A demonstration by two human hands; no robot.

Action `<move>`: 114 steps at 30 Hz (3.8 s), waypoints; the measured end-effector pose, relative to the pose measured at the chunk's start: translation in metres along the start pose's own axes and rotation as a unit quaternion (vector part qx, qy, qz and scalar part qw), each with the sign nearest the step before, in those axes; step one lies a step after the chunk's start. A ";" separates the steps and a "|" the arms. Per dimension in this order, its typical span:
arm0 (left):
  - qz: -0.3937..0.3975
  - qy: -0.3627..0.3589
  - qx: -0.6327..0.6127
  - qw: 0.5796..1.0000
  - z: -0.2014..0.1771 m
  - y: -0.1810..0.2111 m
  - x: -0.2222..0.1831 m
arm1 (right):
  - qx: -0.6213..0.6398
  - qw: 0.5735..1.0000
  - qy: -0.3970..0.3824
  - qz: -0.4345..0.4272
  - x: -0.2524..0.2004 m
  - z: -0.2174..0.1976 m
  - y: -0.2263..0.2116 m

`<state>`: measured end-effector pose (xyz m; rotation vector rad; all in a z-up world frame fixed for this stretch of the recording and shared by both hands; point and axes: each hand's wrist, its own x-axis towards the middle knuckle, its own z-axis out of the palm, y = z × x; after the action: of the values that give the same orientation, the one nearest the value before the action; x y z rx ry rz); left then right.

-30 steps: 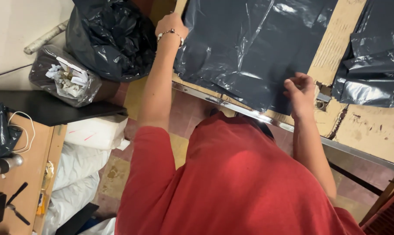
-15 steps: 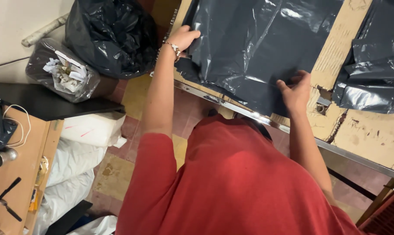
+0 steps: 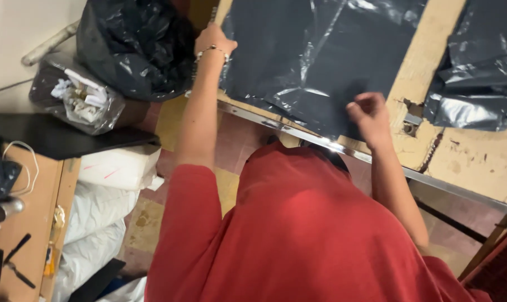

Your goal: Folding black plastic bags and placing them into a storage crate

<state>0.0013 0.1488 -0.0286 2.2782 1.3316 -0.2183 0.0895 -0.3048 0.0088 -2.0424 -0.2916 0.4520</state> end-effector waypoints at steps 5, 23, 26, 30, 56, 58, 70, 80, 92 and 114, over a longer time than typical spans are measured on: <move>0.046 -0.092 0.087 0.991 -0.018 0.020 -0.009 | 0.037 0.919 -0.390 -0.045 -0.037 0.026 -0.019; 0.143 -0.102 -0.221 0.959 -0.062 0.022 -0.034 | 0.653 0.742 -0.144 0.054 0.055 0.156 -0.022; 0.077 -0.079 -0.177 0.978 -0.010 -0.008 -0.070 | 0.472 0.868 -0.157 -0.013 0.048 -0.012 -0.018; 0.037 -0.075 -0.163 0.983 0.042 -0.015 -0.093 | 0.472 0.806 0.076 0.350 0.035 -0.005 0.037; 0.481 0.118 0.064 0.866 0.042 0.009 -0.198 | 0.185 0.982 0.004 0.037 0.076 -0.004 -0.002; 0.469 0.134 0.079 0.870 0.061 0.004 -0.190 | 0.205 0.978 0.015 -0.031 0.083 -0.010 -0.028; 0.408 0.107 -0.028 0.906 -0.139 -0.065 -0.276 | 0.246 0.958 -0.098 -0.105 -0.074 -0.159 -0.074; 0.545 0.223 -0.171 0.790 -0.246 0.047 -0.318 | -0.181 0.947 0.111 -0.239 -0.105 -0.168 -0.130; 0.024 -0.259 -0.710 0.654 -0.091 0.190 0.074 | 0.217 0.959 0.090 -0.156 0.251 -0.082 -0.054; 0.059 0.234 0.083 0.967 0.032 0.188 0.090 | -0.520 0.829 -0.100 -0.183 0.462 -0.007 0.012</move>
<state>0.2103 0.1267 -0.0277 2.6507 1.4326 0.2802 0.5096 -0.1379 -0.0884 -2.8811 -1.2604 0.2706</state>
